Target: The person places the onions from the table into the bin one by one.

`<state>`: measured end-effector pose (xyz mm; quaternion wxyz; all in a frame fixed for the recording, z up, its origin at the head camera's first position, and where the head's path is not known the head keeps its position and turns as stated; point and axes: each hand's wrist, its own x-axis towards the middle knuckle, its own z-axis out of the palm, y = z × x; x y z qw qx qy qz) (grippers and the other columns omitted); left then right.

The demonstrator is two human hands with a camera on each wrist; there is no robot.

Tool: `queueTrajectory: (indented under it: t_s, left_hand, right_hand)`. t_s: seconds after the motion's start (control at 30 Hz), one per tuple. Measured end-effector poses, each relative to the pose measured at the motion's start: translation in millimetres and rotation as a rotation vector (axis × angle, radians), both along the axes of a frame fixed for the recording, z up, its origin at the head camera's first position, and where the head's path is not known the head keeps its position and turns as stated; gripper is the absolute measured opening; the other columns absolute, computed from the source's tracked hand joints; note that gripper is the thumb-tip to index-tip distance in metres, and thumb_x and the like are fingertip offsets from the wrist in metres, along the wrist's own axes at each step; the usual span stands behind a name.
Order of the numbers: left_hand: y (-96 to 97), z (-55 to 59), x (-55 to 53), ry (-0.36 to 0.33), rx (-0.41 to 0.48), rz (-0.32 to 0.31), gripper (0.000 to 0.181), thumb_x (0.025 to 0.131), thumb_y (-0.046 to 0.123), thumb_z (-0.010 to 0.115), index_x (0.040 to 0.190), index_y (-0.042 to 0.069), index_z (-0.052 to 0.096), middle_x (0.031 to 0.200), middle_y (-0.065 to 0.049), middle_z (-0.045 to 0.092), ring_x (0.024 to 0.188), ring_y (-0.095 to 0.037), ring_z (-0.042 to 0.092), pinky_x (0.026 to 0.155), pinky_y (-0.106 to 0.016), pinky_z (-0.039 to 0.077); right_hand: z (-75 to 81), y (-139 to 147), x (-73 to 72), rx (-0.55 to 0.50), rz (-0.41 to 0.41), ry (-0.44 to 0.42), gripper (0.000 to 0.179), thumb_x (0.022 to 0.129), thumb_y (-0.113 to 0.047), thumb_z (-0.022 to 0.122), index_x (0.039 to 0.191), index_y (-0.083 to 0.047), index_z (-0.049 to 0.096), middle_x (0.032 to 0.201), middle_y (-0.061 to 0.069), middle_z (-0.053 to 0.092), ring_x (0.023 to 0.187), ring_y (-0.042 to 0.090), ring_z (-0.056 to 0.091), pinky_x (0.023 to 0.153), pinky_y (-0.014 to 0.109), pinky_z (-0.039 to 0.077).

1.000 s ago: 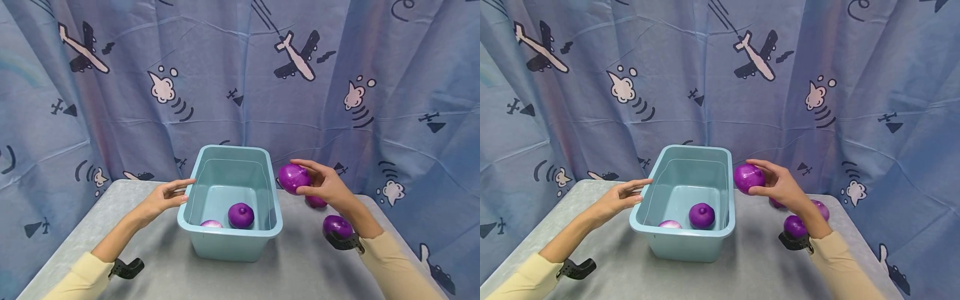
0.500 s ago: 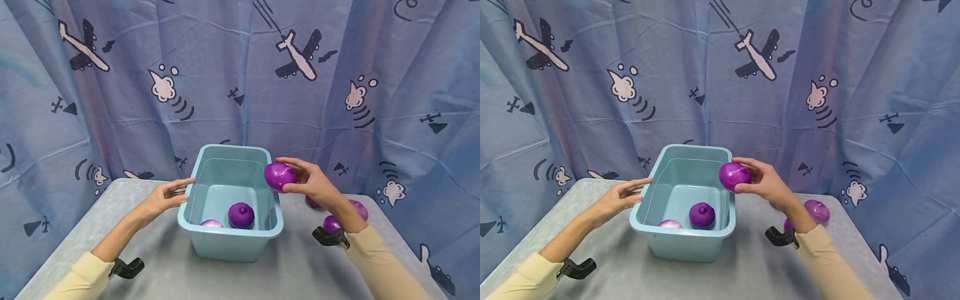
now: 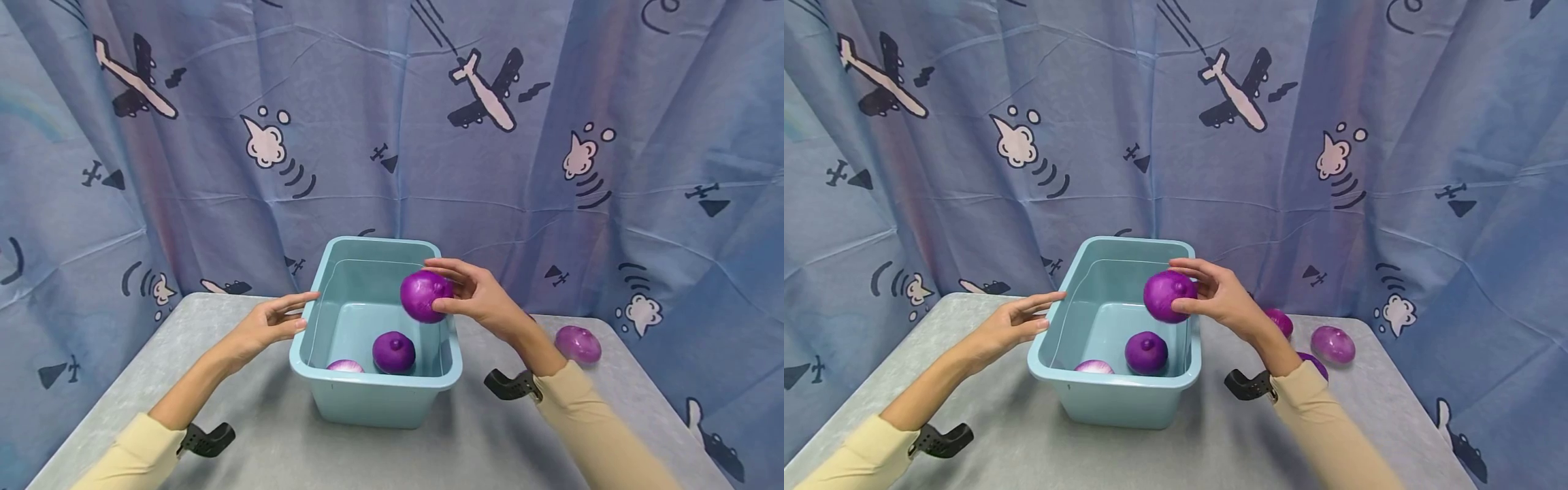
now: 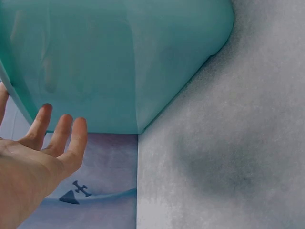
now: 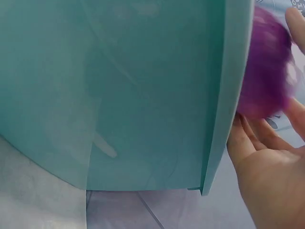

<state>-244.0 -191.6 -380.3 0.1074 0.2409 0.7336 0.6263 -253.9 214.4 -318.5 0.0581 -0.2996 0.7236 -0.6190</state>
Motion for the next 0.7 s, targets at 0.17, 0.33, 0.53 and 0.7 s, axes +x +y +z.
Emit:
queueTrajectory:
  t_s: [0.17, 0.33, 0.53, 0.7]
  left_hand:
    - [0.0, -0.2, 0.0, 0.007, 0.010, -0.003, 0.056, 0.100, 0.016, 0.066, 0.153, 0.011, 0.048, 0.149, -0.017, 0.048, 0.123, -0.028, 0.058, 0.095, -0.040, 0.051]
    - [0.5, -0.5, 0.3, 0.011, 0.024, -0.012, 0.056, 0.100, 0.014, 0.065, 0.153, 0.010, 0.047, 0.149, -0.021, 0.046, 0.122, -0.027, 0.059, 0.095, -0.039, 0.051]
    - [1.2, -0.4, 1.0, 0.015, 0.025, -0.013, 0.055, 0.100, 0.014, 0.065, 0.153, 0.010, 0.047, 0.149, -0.022, 0.047, 0.122, -0.027, 0.059, 0.094, -0.040, 0.052]
    - [1.8, -1.1, 1.4, 0.013, 0.026, -0.006, 0.056, 0.100, 0.014, 0.065, 0.153, 0.010, 0.047, 0.147, -0.022, 0.047, 0.120, -0.026, 0.060, 0.093, -0.042, 0.052]
  right_hand:
    - [-1.0, 1, 0.9, -0.046, 0.010, -0.002, 0.061, 0.090, 0.003, 0.076, 0.144, 0.002, 0.050, 0.141, 0.017, 0.055, 0.127, 0.041, 0.055, 0.095, 0.044, 0.052]
    - [-2.9, 9, 2.6, -0.052, -0.043, 0.040, 0.048, 0.091, 0.002, 0.075, 0.135, 0.006, 0.057, 0.131, 0.022, 0.061, 0.119, 0.042, 0.060, 0.093, 0.043, 0.053]
    - [-7.1, 26, 7.5, -0.032, -0.097, 0.064, 0.040, 0.092, 0.003, 0.074, 0.128, 0.009, 0.060, 0.125, 0.028, 0.061, 0.111, 0.038, 0.066, 0.091, 0.044, 0.053]
    - [-13.0, 43, 12.5, 0.022, -0.151, 0.063, 0.035, 0.093, -0.002, 0.074, 0.126, 0.005, 0.063, 0.122, 0.024, 0.065, 0.111, 0.039, 0.065, 0.092, 0.039, 0.053]
